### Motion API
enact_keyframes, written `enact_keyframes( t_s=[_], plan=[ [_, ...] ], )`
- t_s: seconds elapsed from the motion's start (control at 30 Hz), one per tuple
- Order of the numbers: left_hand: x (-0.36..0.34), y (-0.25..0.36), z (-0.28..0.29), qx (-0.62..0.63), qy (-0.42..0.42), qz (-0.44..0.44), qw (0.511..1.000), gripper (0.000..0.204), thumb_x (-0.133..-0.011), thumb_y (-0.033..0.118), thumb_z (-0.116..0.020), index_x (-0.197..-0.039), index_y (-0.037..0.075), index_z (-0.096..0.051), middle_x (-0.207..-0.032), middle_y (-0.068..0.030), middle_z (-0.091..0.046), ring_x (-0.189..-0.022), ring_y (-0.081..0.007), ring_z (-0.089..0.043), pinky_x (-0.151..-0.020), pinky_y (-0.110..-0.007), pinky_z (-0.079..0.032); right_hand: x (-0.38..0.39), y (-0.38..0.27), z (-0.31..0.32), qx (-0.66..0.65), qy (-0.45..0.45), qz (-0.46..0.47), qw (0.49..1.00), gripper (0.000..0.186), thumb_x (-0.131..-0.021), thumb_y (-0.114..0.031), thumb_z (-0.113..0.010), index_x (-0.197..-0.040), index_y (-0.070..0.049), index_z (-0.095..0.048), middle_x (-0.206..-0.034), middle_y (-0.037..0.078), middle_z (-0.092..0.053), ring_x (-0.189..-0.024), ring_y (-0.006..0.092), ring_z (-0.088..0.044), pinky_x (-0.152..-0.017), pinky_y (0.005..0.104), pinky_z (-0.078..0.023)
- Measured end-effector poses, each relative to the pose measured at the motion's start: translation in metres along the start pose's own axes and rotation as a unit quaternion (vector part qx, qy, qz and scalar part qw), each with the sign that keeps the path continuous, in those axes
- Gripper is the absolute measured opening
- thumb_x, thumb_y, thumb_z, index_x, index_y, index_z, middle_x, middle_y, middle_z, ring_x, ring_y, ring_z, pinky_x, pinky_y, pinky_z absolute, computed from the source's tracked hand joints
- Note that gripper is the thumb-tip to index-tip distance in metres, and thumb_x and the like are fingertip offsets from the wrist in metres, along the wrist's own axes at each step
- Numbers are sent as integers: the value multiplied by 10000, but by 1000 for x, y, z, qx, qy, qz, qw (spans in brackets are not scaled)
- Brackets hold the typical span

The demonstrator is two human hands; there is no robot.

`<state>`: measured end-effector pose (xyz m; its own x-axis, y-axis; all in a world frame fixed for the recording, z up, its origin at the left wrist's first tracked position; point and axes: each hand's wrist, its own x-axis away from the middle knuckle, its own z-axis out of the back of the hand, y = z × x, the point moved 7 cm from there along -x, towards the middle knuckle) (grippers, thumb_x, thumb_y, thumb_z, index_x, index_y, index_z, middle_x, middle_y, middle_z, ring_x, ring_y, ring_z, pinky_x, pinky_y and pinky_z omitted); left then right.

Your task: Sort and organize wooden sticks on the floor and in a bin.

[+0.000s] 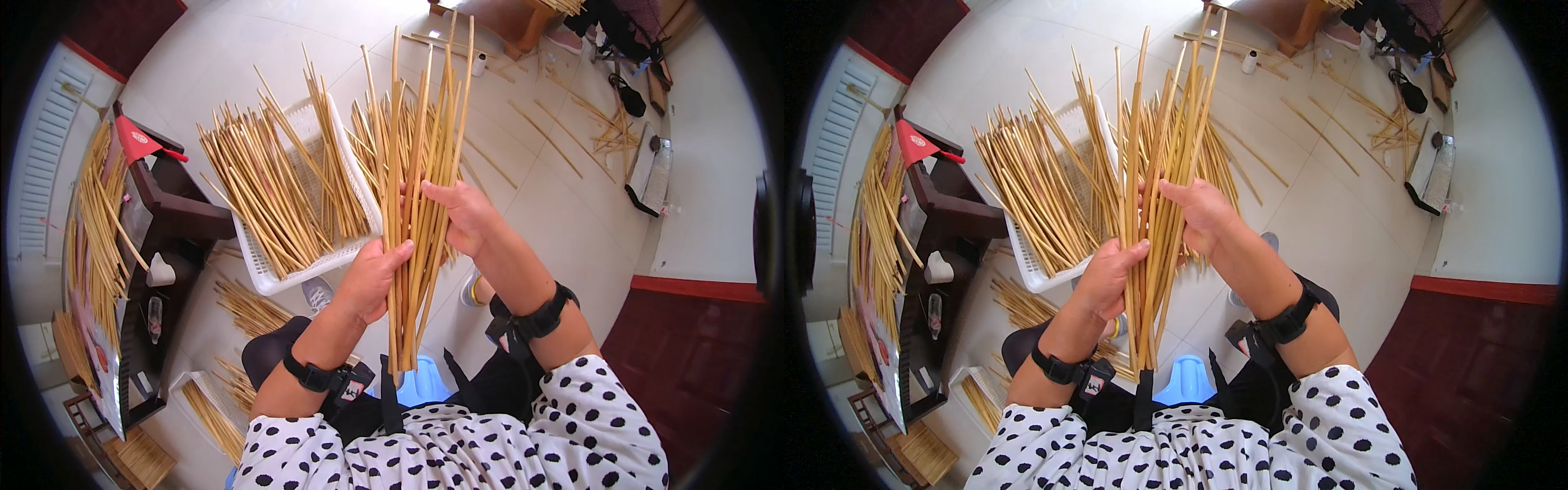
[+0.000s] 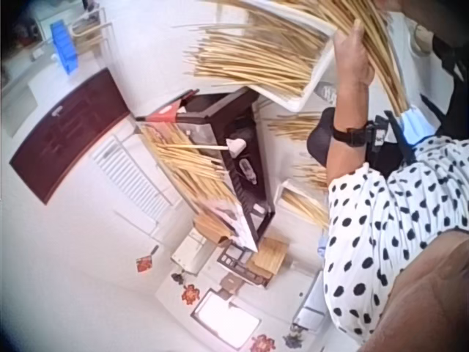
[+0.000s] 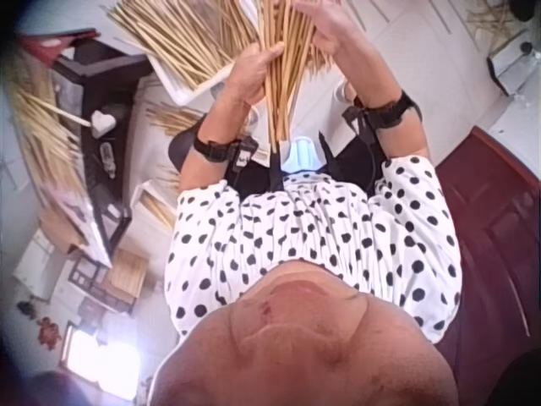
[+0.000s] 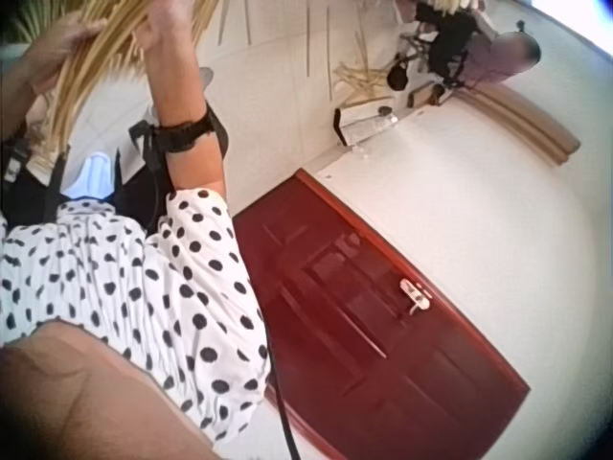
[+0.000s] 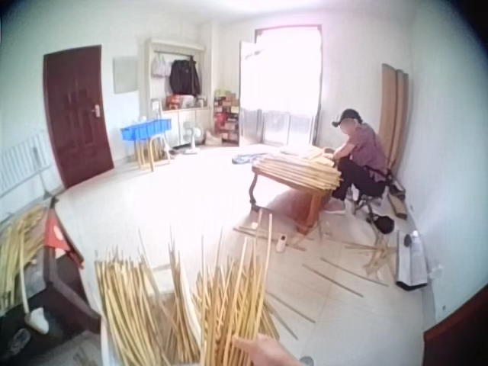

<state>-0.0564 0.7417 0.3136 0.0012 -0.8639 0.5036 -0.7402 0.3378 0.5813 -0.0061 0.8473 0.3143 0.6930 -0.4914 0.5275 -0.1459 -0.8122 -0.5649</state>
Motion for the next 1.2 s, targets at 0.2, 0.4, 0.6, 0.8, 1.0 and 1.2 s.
enact_keyframes(
  t_s=[0.2, 0.4, 0.6, 0.8, 1.0, 1.2],
  plan=[
    [-3, -5, 17, -27, 51, -21, 998, 210, -890, 117, -513, -1041, -28, -532, -923, -79, -609, -778, -135, -604, -704, -277, -504, -2, 0, 0, 17, -1, 33, 999, 174, -899, -78, -450, -1030, -8, -541, -927, 101, -599, -836, 198, -601, -710, 337, -519],
    [-3, 3, 20, -86, 79, -104, 988, 196, -885, 112, -525, -1035, -13, -543, -909, -54, -607, -758, -109, -590, -698, -256, -491, -3, -1, 1, 49, 19, 47, 998, 159, -891, -57, -460, -1025, -18, -536, -936, 98, -594, -848, 193, -596, -699, 334, -513],
    [-10, 4, 24, -74, 82, -112, 987, 177, -902, 109, -483, -1021, -9, -537, -878, -82, -619, -754, -145, -607, -680, -270, -500, -1, -6, 7, 73, 66, 50, 994, 168, -893, -45, -444, -1052, -23, -492, -940, 102, -586, -854, 194, -596, -680, 318, -504],
    [-21, -5, 51, -76, 164, -68, 981, 177, -914, 150, -469, -1005, 3, -507, -799, -108, -611, -689, -183, -623, -597, -292, -513, 6, -40, 24, 104, 109, 109, 982, 174, -896, -74, -459, -1060, -17, -471, -965, 116, -570, -827, 198, -594, -667, 325, -516],
    [-44, -52, 70, -43, 153, 39, 986, 119, -922, 130, -440, -938, 16, -472, -756, -102, -586, -586, -167, -588, -529, -297, -514, 22, -73, 30, 78, 109, 173, 976, 166, -893, -70, -435, -1052, -24, -451, -918, 101, -555, -764, 169, -576, -650, 309, -502],
    [-61, -60, 74, -52, 183, 50, 980, 83, -913, 84, -424, -924, 15, -468, -739, -97, -575, -564, -146, -561, -496, -285, -491, 28, -83, 38, 43, 102, 173, 979, 188, -893, -76, -428, -1074, -25, -432, -935, 97, -539, -778, 169, -563, -659, 311, -502]
  ],
)
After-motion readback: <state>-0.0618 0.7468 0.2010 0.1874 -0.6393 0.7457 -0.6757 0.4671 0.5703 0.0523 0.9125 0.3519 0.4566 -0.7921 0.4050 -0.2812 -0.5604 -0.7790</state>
